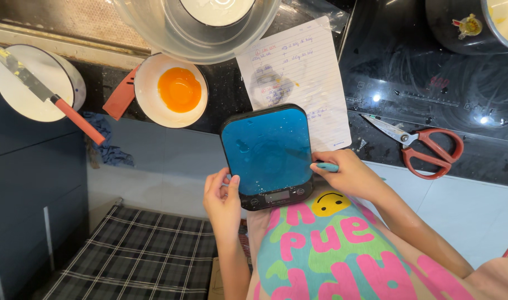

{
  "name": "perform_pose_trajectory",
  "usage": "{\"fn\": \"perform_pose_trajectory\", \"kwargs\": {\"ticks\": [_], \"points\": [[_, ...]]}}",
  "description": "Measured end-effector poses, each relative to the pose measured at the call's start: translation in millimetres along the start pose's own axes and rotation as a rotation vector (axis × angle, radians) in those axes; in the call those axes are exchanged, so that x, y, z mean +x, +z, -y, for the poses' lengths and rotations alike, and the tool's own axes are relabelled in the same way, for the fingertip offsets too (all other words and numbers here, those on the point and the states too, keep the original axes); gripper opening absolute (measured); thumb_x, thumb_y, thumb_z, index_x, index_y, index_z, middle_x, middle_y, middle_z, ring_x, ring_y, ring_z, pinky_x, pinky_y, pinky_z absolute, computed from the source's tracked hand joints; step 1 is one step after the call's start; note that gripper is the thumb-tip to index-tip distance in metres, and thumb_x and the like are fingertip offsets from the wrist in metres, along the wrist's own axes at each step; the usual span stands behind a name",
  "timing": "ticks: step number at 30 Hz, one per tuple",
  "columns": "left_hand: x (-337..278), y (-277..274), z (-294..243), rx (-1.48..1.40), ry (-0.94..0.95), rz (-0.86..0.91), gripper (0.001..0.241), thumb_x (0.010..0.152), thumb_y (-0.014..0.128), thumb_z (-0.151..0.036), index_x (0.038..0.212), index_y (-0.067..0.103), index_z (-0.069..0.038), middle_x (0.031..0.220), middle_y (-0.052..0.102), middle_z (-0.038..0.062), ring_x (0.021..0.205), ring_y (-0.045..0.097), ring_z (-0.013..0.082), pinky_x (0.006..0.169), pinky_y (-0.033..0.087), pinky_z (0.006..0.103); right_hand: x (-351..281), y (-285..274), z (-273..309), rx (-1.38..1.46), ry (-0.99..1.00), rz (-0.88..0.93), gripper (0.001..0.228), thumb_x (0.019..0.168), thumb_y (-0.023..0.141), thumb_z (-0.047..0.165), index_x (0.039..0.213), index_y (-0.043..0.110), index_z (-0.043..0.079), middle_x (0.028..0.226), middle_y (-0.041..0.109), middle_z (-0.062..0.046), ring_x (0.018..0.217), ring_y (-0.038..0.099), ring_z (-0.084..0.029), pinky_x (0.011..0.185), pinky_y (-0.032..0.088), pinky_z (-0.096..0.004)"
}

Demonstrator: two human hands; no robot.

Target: The person cuts butter with a knife, weighs it on a scale in a bowl, and then adds the butter and other ingredients into a pot on a stovetop using a spatula and a spoon.

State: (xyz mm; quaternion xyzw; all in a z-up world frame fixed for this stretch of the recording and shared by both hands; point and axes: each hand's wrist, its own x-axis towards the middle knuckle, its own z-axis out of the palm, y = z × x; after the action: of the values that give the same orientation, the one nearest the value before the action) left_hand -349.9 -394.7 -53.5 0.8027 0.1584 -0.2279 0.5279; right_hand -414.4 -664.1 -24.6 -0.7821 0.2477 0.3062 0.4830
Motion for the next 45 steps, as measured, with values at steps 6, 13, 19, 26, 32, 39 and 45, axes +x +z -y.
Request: {"fn": "perform_pose_trajectory", "kwargs": {"ticks": [6,13,19,26,32,39,45], "points": [[22.0,12.2,-13.6,0.048,0.094,0.069,0.03,0.089,0.074,-0.012,0.115,0.071,0.002,0.093,0.058,0.002,0.061,0.048,0.0048,0.054,0.042,0.021,3.7,-6.1,-16.1,0.022,-0.028,-0.098,0.023,0.091,0.067,0.024,0.1,0.07,0.003,0.07,0.066,-0.015,0.061,0.053,-0.02,0.066,0.051,-0.035],[60.6,38.7,-41.9,0.122,0.311,0.082,0.028,0.089,0.074,-0.01,0.114,0.07,0.003,0.09,0.06,0.004,0.06,0.051,0.0097,0.058,0.045,0.0238,28.0,-23.7,-22.4,0.069,0.103,-0.21,0.03,0.093,0.068,0.026,0.111,0.074,0.003,0.071,0.065,-0.02,0.067,0.053,-0.019,0.067,0.05,-0.038],[87.7,55.5,-64.2,0.174,0.337,0.083,0.027,0.091,0.072,-0.014,0.113,0.07,0.001,0.088,0.058,0.006,0.059,0.054,0.0143,0.058,0.046,0.0282,48.9,-24.4,-27.1,0.171,0.045,-0.433,0.033,0.089,0.07,0.025,0.11,0.074,0.0,0.083,0.073,-0.003,0.077,0.067,-0.011,0.071,0.05,-0.03],[54.8,49.1,-82.3,0.362,0.428,-0.056,0.04,0.096,0.069,-0.029,0.128,0.068,-0.006,0.097,0.063,0.007,0.066,0.06,0.0205,0.063,0.049,0.0357,25.9,-25.5,-6.8,0.201,0.157,-0.534,0.031,0.09,0.076,0.029,0.102,0.078,0.002,0.066,0.061,-0.002,0.065,0.054,-0.01,0.06,0.043,-0.03],[1.3,22.4,-57.9,0.222,0.307,-0.044,0.04,0.096,0.065,-0.029,0.13,0.066,-0.009,0.105,0.063,0.008,0.058,0.057,0.0188,0.061,0.051,0.0338,-18.0,-30.3,22.0,0.17,0.13,-0.45,0.029,0.091,0.078,0.031,0.1,0.077,0.004,0.064,0.055,0.0,0.061,0.046,-0.009,0.054,0.035,-0.029],[-52.7,-42.5,-7.8,0.123,0.173,-0.232,0.037,0.094,0.066,-0.029,0.125,0.068,-0.009,0.105,0.065,0.008,0.057,0.058,0.0188,0.06,0.051,0.0347,-28.7,46.7,86.6,0.037,-0.171,0.041,0.02,0.085,0.075,0.023,0.089,0.079,0.004,0.068,0.065,0.003,0.063,0.053,-0.006,0.054,0.044,-0.028],[-75.5,-142.5,46.2,0.029,-0.001,-0.458,0.034,0.094,0.066,-0.027,0.123,0.068,-0.009,0.104,0.065,0.007,0.058,0.06,0.0178,0.059,0.051,0.0349,-13.9,164.8,169.2,-0.109,-0.318,0.334,0.019,0.085,0.074,0.021,0.085,0.078,0.002,0.067,0.065,0.002,0.065,0.053,-0.007,0.058,0.045,-0.027]]}}
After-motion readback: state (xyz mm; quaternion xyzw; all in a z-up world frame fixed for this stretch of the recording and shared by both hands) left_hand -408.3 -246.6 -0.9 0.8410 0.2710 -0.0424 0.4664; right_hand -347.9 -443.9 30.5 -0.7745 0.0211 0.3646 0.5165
